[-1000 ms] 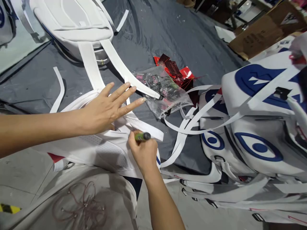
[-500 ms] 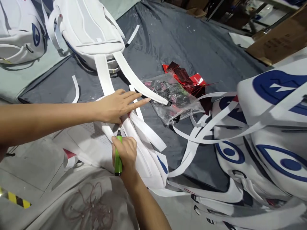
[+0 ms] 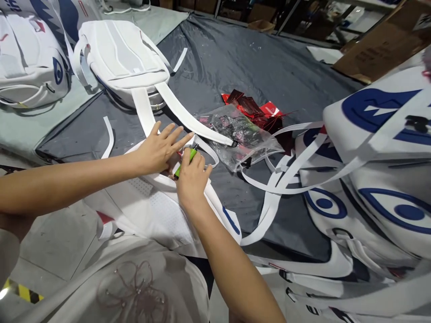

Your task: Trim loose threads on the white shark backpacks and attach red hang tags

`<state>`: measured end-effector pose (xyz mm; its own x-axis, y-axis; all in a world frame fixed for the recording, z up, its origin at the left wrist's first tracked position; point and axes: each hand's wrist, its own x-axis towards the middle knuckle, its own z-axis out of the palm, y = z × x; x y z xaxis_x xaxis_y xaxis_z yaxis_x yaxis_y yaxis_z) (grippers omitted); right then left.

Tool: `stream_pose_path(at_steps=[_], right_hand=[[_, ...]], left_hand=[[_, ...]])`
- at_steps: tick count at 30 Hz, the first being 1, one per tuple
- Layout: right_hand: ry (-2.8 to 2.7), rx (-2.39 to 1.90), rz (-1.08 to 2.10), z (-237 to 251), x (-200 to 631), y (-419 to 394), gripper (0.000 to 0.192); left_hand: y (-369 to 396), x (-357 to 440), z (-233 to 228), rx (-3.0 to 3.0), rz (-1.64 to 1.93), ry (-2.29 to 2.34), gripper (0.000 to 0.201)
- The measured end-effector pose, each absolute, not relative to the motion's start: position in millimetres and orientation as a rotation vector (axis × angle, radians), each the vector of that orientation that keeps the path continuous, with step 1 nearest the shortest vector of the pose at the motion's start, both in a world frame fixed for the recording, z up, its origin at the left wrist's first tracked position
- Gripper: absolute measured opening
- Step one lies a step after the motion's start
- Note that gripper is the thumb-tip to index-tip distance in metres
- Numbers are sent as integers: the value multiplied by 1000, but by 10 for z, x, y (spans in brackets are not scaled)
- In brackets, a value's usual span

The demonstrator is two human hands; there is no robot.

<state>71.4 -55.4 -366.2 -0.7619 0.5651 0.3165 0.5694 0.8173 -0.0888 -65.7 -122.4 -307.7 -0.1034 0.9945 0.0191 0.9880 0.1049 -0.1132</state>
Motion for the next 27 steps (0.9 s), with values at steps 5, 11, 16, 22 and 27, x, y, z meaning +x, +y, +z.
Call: stream_pose_path(at_steps=[5, 11, 16, 22, 27], right_hand=[[-2696, -823, 153, -3680, 766, -522, 79], [-2705, -855, 251, -3679, 803, -511, 75], [-2738, -893, 301, -3663, 787, -513, 75], [-2750, -887, 302, -3637, 775, -467, 71], [-2584, -719, 206, -3443, 1137, -428, 45]], left_hand=[[-1316, -686, -3037, -2115, 234, -2256, 121], [-1355, -635, -3092, -1886, 190, -2430, 110], [-1364, -610, -3103, -1795, 198, -2508, 103], [-1312, -634, -3141, -1861, 222, -2450, 107], [-1323, -627, -3153, -1823, 197, -2485, 105]])
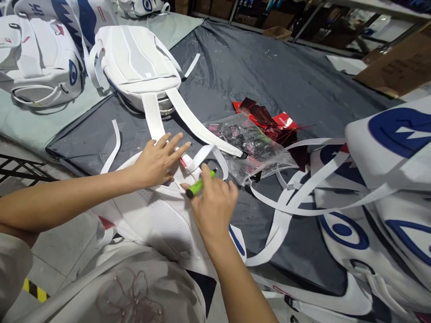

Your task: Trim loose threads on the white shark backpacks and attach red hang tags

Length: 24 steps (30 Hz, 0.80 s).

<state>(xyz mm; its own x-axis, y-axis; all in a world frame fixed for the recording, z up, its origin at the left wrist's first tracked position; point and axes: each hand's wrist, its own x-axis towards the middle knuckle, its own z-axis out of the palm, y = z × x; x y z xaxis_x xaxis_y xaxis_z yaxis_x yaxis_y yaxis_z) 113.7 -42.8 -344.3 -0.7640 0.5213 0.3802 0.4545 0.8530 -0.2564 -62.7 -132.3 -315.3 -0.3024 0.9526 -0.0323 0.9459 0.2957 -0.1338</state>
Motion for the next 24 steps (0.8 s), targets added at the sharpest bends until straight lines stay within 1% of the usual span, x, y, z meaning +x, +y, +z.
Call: stream_pose_path(at_steps=[2, 4, 6, 9, 12, 19, 24], right_hand=[[-2442, -641, 364, -3371, 1262, -449, 37], [-2363, -567, 653, -3341, 1290, -473, 30], [-2360, -518, 922, -3349, 1233, -472, 22], [-2502, -488, 1127, -3361, 1117, -391, 19], [-2700, -452, 1177, -3312, 1071, -287, 23], [-2888, -211, 979, -3171, 1030, -278, 30], [-2936, -110, 966, -3112, 995, -259, 32]], left_hand=[[-1332, -618, -3151, -1812, 176, -2482, 106], [-1339, -608, -3141, -1791, 173, -2504, 107], [-1344, -599, -3122, -1764, 169, -2542, 106], [-1339, -596, -3098, -1761, 163, -2566, 104], [-1321, -608, -3098, -1783, 176, -2572, 101], [-1306, -634, -3135, -1796, 142, -2555, 91], [-1316, -637, -3152, -1789, 154, -2536, 88]])
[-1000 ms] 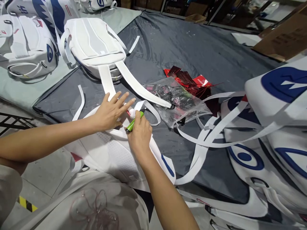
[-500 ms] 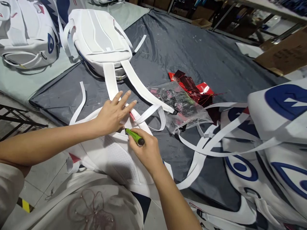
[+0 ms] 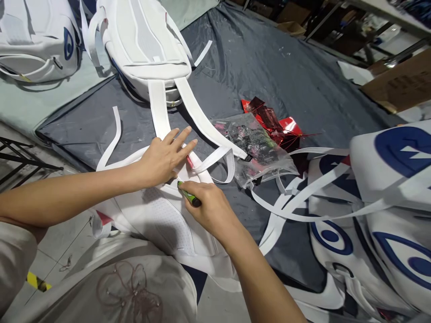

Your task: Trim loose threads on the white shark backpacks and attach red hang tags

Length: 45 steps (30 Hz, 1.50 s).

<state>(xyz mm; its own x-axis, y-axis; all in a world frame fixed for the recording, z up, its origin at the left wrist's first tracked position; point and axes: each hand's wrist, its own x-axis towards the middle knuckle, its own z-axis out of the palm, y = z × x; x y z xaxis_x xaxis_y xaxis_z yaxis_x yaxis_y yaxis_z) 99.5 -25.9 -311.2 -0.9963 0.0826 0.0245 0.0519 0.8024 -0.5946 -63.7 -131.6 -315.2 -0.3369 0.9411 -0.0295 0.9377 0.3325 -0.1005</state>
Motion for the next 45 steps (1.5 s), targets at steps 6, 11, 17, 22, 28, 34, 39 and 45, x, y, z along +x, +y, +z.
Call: stream_pose_path(at_steps=[6, 11, 17, 22, 28, 34, 39, 45], right_hand=[[-2937, -135, 979, -3087, 972, -280, 33], [-2943, -113, 989, -3075, 968, -310, 39], [-3015, -153, 950, -3026, 981, -310, 44], [-2990, -97, 922, -3052, 988, -328, 43], [-2952, -97, 909, -3138, 1018, -326, 44], [-2898, -164, 949, -3170, 1030, -399, 36], [-2681, -265, 805, -3068, 1146, -529, 16], [-2679, -174, 450, -3083, 1013, -586, 31]], left_hand=[[-1325, -640, -3184, -1776, 136, -2504, 85], [-1317, -653, -3191, -1812, 126, -2534, 90], [-1314, -659, -3189, -1836, 96, -2554, 92], [-1324, -662, -3192, -1847, 122, -2532, 90], [-1335, -675, -3180, -1856, 106, -2509, 84], [-1344, -702, -3125, -1885, 132, -2524, 85], [-1375, -751, -2977, -1969, 226, -2526, 94], [-1466, -764, -2853, -2039, 306, -2504, 99]])
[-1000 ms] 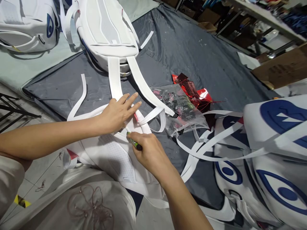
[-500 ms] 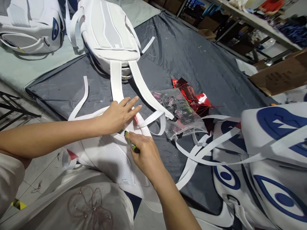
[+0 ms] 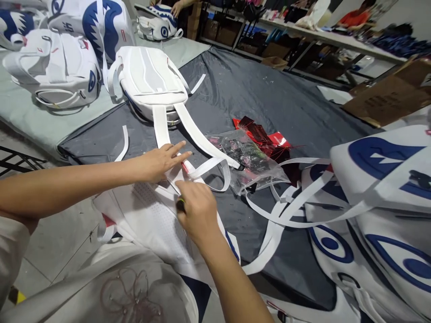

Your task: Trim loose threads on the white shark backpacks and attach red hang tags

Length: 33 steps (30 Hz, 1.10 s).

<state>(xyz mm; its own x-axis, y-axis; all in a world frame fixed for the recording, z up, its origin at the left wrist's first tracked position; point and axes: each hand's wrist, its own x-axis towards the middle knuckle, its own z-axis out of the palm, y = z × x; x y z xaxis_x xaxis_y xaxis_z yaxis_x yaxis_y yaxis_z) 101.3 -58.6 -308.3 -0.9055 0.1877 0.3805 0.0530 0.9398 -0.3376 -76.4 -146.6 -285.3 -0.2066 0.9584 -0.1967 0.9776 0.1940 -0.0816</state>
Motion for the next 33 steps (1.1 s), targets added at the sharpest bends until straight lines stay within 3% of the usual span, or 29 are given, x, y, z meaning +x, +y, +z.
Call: stream_pose_path(at_steps=[4, 8, 12, 14, 16, 21, 26, 33], right_hand=[[-3253, -117, 359, -3024, 740, -694, 31], [-3457, 94, 402, -2832, 644, -763, 20], [-3340, -369, 338, -2883, 519, -669, 12], [-3220, -545, 241, -3014, 410, -645, 22], [-3168, -581, 192, -3152, 306, -662, 33], [-3078, -698, 248, -3327, 181, -711, 29], [-3109, -725, 299, -3352, 111, -661, 25], [-3095, -754, 311, -3390, 51, -640, 26]], left_hand=[[-1523, -743, -2847, 1737, -242, 2482, 102], [-1485, -775, -2841, 1609, -257, 2472, 109], [-1453, -799, -2839, 1564, -219, 2499, 110], [-1487, -788, -2823, 1516, -203, 2550, 103], [-1547, -779, -2793, 1479, -237, 2550, 102], [-1640, -821, -2796, 1380, -312, 2504, 121], [-1637, -941, -3000, 1392, -321, 2587, 105], [-1683, -1123, -2977, 1413, -71, 2342, 96]])
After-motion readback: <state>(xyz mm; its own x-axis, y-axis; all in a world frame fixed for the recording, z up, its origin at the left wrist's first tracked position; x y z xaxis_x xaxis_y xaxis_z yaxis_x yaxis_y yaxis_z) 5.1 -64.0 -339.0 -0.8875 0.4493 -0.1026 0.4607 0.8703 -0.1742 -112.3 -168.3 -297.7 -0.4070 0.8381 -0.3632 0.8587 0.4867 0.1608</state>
